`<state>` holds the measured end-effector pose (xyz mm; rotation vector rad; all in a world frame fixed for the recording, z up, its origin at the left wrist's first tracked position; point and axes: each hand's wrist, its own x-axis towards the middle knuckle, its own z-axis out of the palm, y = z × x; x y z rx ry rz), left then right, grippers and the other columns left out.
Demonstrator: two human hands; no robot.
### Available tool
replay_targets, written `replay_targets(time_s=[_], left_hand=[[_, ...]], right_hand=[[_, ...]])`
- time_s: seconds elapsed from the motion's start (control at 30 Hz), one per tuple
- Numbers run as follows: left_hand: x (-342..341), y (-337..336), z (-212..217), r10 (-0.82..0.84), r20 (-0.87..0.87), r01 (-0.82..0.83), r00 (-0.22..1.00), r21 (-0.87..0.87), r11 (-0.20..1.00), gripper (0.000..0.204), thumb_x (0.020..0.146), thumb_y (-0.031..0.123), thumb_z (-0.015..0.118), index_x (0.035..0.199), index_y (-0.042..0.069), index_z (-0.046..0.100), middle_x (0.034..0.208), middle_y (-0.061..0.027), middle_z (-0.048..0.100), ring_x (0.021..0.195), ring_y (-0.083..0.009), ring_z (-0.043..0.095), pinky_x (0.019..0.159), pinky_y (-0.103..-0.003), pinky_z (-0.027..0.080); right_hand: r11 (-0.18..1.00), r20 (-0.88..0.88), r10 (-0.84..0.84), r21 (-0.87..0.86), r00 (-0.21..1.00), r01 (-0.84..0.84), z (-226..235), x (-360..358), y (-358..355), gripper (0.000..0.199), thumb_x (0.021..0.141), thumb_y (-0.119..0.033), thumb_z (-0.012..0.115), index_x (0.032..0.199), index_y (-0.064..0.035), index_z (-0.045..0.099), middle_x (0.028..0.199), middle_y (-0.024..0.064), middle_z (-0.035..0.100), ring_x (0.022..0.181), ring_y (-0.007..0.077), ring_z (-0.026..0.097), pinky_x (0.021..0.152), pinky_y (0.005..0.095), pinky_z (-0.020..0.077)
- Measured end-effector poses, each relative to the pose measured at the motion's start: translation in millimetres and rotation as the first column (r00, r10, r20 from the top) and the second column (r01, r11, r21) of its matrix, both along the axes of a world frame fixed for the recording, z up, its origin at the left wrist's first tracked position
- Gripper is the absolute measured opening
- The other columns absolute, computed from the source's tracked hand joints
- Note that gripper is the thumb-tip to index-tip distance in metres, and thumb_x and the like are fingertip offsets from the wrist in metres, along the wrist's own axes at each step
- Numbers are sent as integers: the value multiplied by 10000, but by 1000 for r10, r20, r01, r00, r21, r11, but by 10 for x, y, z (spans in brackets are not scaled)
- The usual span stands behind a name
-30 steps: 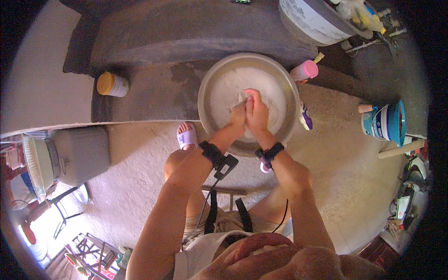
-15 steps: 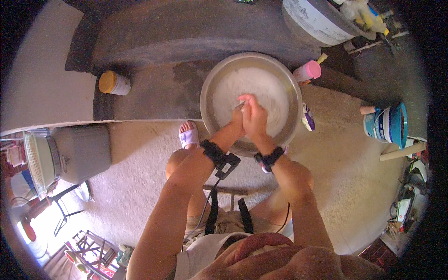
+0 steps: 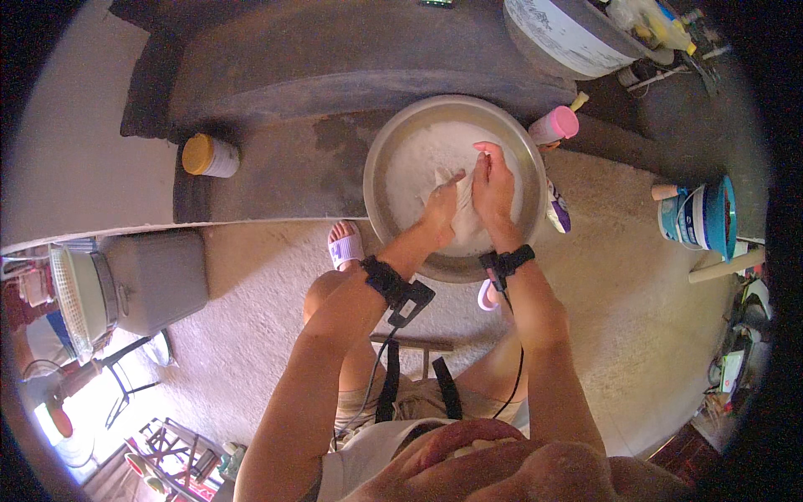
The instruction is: The person is hand-washing a white cloth in a bowl of soapy water.
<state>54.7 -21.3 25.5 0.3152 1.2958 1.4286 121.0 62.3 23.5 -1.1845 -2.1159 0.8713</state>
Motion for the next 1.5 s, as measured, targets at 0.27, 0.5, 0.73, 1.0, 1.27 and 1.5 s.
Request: replay_targets(time_s=[0.27,0.5,0.73,1.0,1.27,1.5], left_hand=[[-578,-128,249,176,-110,-185,978,-79,980,515,740,450,690,1007,24,580,812,-22,567,699,-162,544,615,-286,450],[-776,-184,123,-209,-666,135,716,-160,978,600,600,479,772,943,15,609,791,-47,568,752,-157,553,670,-280,446],[-763,-270,21,-408,-848,300,338,-314,901,600,686,538,667,898,-21,602,876,-203,603,826,-358,582,736,-376,456],[-628,-106,33,-28,-352,16,936,-37,999,617,838,550,506,1006,-41,564,978,-197,574,860,-313,567,769,-366,442],[-324,-227,-662,260,-930,-185,261,216,959,578,894,483,443,1231,14,442,1067,-116,555,900,-224,548,790,-337,454],[-54,-178,-582,133,-524,33,841,295,955,368,877,367,473,1110,91,543,1027,-121,586,915,-255,558,808,-369,444]], right_hand=[[823,84,543,-253,836,-509,200,273,151,336,812,-278,598,1095,-99,566,920,177,640,868,327,619,756,406,473],[935,434,346,-92,831,-342,166,574,418,405,698,-156,638,1082,-58,554,964,162,636,877,303,622,767,385,476],[952,-126,117,-269,985,-148,229,526,523,322,736,-50,522,1057,-51,549,908,27,569,840,127,529,745,246,419],[792,-407,6,-556,913,-253,374,258,254,383,708,-13,481,1068,-107,571,855,-17,569,745,89,512,673,232,423],[914,-204,400,23,893,-404,320,-235,-707,163,763,-176,622,821,-43,550,814,142,601,736,304,596,643,344,464],[994,115,102,15,988,-104,-102,-140,-291,315,889,-330,471,723,-70,533,606,171,579,549,367,573,518,449,441]])
